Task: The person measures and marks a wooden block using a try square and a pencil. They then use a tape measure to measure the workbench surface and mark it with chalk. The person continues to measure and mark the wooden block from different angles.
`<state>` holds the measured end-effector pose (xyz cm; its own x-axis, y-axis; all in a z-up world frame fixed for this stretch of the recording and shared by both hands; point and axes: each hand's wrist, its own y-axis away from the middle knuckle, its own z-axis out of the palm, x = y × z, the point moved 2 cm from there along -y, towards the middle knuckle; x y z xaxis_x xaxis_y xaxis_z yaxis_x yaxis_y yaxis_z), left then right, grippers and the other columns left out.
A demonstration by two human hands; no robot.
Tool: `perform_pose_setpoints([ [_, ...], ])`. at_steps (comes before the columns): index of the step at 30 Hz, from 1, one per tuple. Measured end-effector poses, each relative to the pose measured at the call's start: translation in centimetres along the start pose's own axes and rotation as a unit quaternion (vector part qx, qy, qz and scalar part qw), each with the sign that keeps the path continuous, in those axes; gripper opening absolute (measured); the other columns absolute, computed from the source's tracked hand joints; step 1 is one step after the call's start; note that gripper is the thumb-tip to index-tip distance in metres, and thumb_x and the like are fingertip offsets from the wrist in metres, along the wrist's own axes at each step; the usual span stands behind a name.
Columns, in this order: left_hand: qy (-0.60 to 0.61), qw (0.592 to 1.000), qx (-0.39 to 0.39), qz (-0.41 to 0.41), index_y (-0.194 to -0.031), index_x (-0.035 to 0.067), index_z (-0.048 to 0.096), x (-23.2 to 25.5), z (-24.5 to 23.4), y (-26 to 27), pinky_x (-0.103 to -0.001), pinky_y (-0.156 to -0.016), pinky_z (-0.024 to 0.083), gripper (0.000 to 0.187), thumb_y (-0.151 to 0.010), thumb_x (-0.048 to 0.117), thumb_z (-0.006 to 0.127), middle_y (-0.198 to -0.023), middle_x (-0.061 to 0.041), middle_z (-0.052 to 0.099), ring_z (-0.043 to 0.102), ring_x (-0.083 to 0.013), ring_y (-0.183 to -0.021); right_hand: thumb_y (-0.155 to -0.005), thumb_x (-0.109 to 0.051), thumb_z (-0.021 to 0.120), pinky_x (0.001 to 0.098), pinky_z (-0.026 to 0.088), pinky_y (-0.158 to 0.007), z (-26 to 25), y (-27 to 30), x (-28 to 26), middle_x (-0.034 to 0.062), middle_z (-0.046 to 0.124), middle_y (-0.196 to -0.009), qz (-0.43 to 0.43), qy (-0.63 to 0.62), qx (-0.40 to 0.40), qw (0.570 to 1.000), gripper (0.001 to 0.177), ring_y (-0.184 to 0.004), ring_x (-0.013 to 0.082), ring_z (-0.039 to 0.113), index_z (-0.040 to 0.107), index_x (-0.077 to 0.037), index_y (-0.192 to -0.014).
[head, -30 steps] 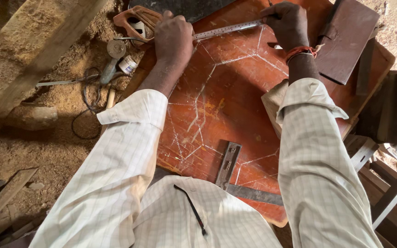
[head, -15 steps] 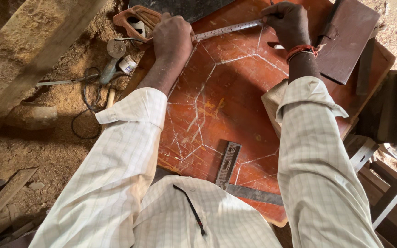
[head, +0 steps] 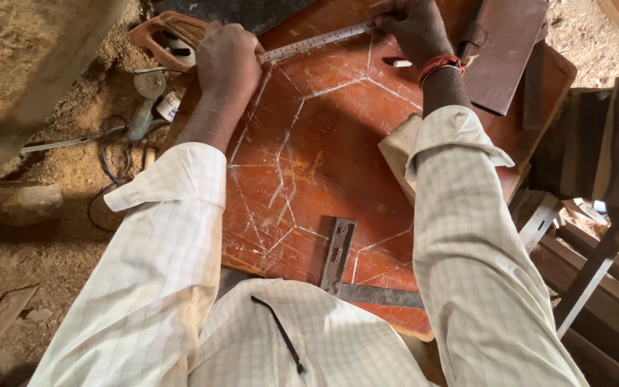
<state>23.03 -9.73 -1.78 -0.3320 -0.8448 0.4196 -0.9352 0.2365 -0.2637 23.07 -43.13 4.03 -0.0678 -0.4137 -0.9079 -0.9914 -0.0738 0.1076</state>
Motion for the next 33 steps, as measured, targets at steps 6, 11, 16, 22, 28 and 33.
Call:
perform_pose_setpoints([
  [6, 0.020, 0.999, -0.026, -0.010, -0.078, 0.014, 0.083, -0.2, -0.2, -0.1, -0.042, -0.072, 0.058, 0.005, -0.080, 0.014, 0.087, -0.083, -0.011, 0.073, 0.066, -0.0264, -0.089, -0.098, 0.006, 0.068, 0.0260, 0.060, -0.082, 0.5, 0.4, -1.1, 0.0051, 0.076, -0.097, -0.014, -0.006, -0.017, 1.000, 0.012, -0.090, 0.0119, 0.073, 0.076, 0.001, -0.106],
  [11, 0.044, 0.998, -0.048, -0.016, -0.080, 0.013, 0.083, -0.3, -0.3, -0.2, -0.045, -0.079, 0.056, 0.004, -0.080, 0.014, 0.087, -0.087, -0.013, 0.073, 0.066, -0.0296, -0.094, -0.095, 0.008, 0.071, 0.0258, 0.060, -0.082, 0.1, -0.4, 0.9, 0.0055, 0.077, -0.098, -0.036, 0.022, -0.022, 0.999, 0.015, -0.089, 0.0124, 0.073, 0.076, 0.001, -0.107],
  [16, 0.050, 0.997, -0.056, -0.024, -0.081, 0.012, 0.083, -0.2, -0.2, -0.3, -0.045, -0.080, 0.057, 0.003, -0.080, 0.012, 0.087, -0.092, -0.016, 0.072, 0.065, -0.0317, -0.096, -0.096, 0.008, 0.072, 0.0253, 0.060, -0.082, -0.1, -0.8, 2.1, 0.0054, 0.077, -0.100, -0.038, 0.012, -0.026, 0.999, 0.015, -0.090, 0.0118, 0.074, 0.076, 0.001, -0.108],
  [22, 0.043, 0.997, -0.058, -0.041, -0.083, 0.009, 0.082, -0.1, 0.0, -0.3, -0.043, -0.078, 0.058, 0.004, -0.080, 0.009, 0.085, -0.092, -0.017, 0.072, 0.066, -0.0297, -0.094, -0.098, 0.006, 0.072, 0.0239, 0.060, -0.079, 0.1, -0.6, 1.4, 0.0055, 0.077, -0.099, -0.020, -0.001, -0.020, 1.000, 0.014, -0.088, 0.0106, 0.074, 0.077, -0.001, -0.109],
  [28, 0.047, 0.996, -0.061, -0.051, -0.084, 0.008, 0.081, -0.4, 0.8, -0.2, -0.040, -0.074, 0.061, 0.003, -0.082, 0.008, 0.083, -0.091, -0.016, 0.072, 0.067, -0.0257, -0.092, -0.102, 0.004, 0.072, 0.0245, 0.061, -0.078, 0.2, -0.1, 0.6, 0.0057, 0.077, -0.101, -0.043, 0.027, -0.019, 0.999, 0.012, -0.089, 0.0104, 0.074, 0.078, -0.001, -0.112],
  [33, 0.025, 0.998, -0.046, -0.030, -0.082, 0.009, 0.081, -0.7, 1.7, -0.3, -0.040, -0.074, 0.060, 0.002, -0.082, 0.010, 0.083, -0.090, -0.013, 0.073, 0.067, -0.0246, -0.090, -0.099, 0.000, 0.072, 0.0245, 0.061, -0.074, 0.4, -0.1, 0.3, 0.0044, 0.077, -0.098, -0.020, 0.044, -0.007, 0.999, 0.013, -0.086, 0.0106, 0.073, 0.078, -0.002, -0.110],
])
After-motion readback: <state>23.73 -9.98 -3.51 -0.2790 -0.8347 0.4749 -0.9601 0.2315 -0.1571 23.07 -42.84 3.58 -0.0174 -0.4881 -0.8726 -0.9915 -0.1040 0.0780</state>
